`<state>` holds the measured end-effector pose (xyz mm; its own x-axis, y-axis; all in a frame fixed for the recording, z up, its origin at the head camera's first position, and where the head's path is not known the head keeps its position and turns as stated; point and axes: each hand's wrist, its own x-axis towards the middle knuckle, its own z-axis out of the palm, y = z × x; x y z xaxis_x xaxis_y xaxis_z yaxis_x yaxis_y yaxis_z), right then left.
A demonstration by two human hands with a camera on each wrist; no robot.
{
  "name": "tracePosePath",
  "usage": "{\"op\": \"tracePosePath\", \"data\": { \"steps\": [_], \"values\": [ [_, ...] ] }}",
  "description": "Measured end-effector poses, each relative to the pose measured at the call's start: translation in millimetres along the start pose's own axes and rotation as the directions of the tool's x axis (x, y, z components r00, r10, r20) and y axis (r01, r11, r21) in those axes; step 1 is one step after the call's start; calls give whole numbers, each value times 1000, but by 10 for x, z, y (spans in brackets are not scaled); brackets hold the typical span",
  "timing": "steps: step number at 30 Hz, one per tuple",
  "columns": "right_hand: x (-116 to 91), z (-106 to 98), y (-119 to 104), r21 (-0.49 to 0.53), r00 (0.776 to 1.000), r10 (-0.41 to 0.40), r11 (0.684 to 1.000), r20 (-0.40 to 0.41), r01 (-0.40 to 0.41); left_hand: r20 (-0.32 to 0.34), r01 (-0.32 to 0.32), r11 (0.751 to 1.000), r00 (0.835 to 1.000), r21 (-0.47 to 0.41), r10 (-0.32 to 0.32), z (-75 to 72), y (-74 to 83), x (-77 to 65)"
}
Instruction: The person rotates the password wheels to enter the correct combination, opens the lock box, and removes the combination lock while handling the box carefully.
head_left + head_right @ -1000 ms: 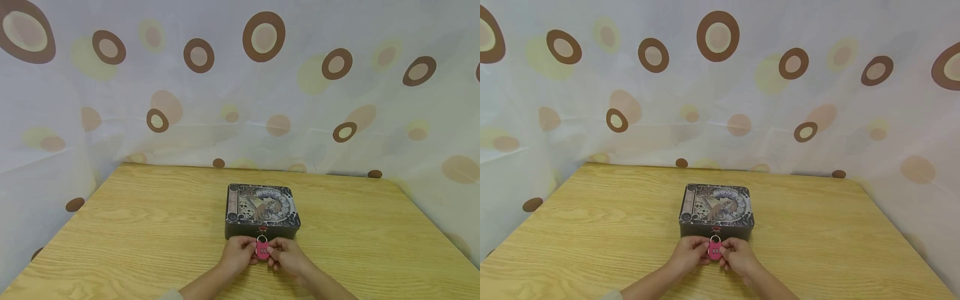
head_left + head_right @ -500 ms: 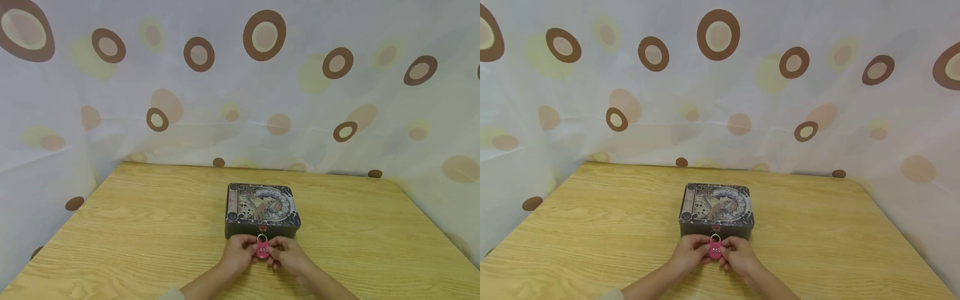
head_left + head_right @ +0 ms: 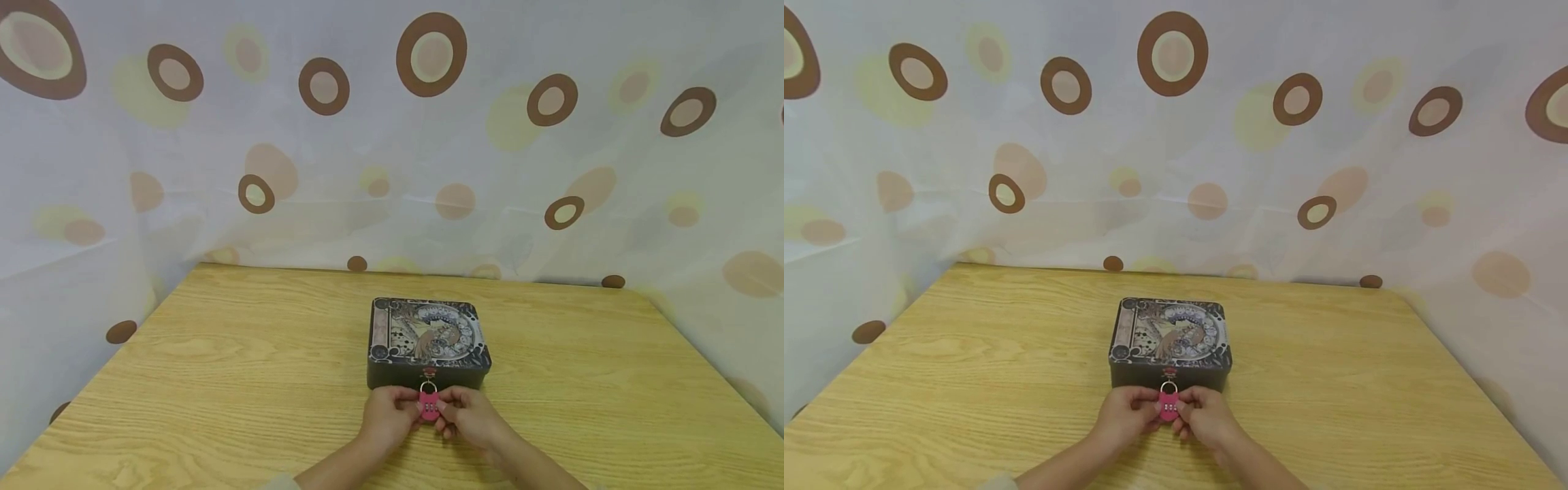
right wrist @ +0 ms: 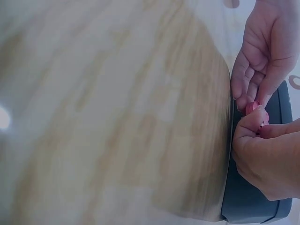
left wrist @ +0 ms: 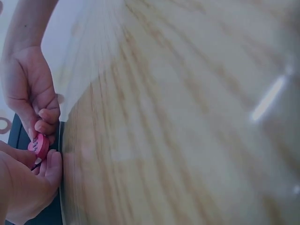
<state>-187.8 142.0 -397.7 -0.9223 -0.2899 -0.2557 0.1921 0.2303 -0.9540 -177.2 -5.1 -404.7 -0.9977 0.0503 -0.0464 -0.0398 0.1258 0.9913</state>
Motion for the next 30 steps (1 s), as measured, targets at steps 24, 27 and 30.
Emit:
{"op": "tracePosePath", "data": {
  "steps": [24, 27, 30],
  "values": [
    [-31, 54, -29, 27, 999, 18, 999, -50, -17, -109, -71, 995, 991, 64, 78, 33, -18, -59],
    [-27, 61, -33, 31, 998, 30, 999, -60, -28, -119, -99, 989, 987, 111, 112, 33, -18, -60],
    [-24, 71, -38, 30, 996, 38, 999, -76, -36, -127, -110, 985, 984, 135, 127, 38, -11, -61]
  ]
}}
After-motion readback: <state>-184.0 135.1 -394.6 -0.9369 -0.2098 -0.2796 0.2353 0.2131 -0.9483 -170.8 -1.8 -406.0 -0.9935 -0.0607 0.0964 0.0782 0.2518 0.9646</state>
